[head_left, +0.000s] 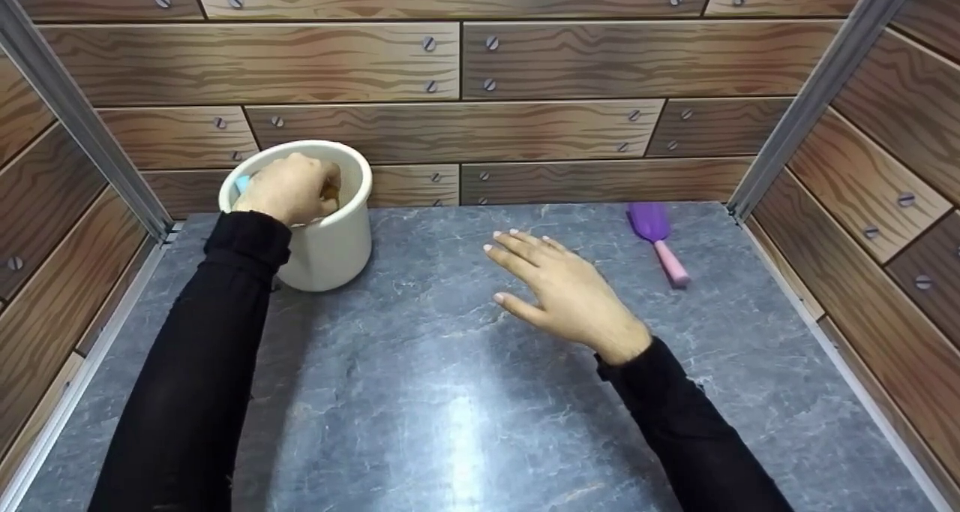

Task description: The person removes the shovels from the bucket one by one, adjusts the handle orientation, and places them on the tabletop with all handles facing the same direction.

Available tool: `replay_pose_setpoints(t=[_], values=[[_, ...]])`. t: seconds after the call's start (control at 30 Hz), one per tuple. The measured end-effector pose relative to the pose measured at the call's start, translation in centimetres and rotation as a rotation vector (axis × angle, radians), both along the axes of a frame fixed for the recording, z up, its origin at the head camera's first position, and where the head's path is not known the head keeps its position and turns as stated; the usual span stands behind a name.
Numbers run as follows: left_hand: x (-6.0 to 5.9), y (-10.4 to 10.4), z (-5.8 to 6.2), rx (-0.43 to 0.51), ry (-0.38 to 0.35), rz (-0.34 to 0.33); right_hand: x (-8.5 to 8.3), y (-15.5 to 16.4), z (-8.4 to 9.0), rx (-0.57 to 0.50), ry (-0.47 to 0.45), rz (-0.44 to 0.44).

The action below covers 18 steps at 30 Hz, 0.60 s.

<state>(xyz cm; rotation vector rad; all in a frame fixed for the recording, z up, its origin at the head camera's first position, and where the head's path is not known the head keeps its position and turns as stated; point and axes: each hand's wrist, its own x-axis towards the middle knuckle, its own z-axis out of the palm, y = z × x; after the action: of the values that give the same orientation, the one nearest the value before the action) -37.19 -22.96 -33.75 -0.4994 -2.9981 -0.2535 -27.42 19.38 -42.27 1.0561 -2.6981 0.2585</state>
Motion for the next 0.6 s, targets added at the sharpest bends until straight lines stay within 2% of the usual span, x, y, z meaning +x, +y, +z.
replay_pose_setpoints(t=[0.17,0.37,0.6], values=[[0.23,-0.32,0.05,0.019,-0.006,0.051,0.11,-0.05,0.00,-0.002,-0.001,0.018],[0.58,-0.46,0.23,0.042,0.007,0.046,0.12,0.01,-0.01,-0.007,-0.001,0.021],[0.69,-0.40,0.17,0.045,-0.026,0.063,0.07,0.14,0.00,-0.007,0.014,0.028]])
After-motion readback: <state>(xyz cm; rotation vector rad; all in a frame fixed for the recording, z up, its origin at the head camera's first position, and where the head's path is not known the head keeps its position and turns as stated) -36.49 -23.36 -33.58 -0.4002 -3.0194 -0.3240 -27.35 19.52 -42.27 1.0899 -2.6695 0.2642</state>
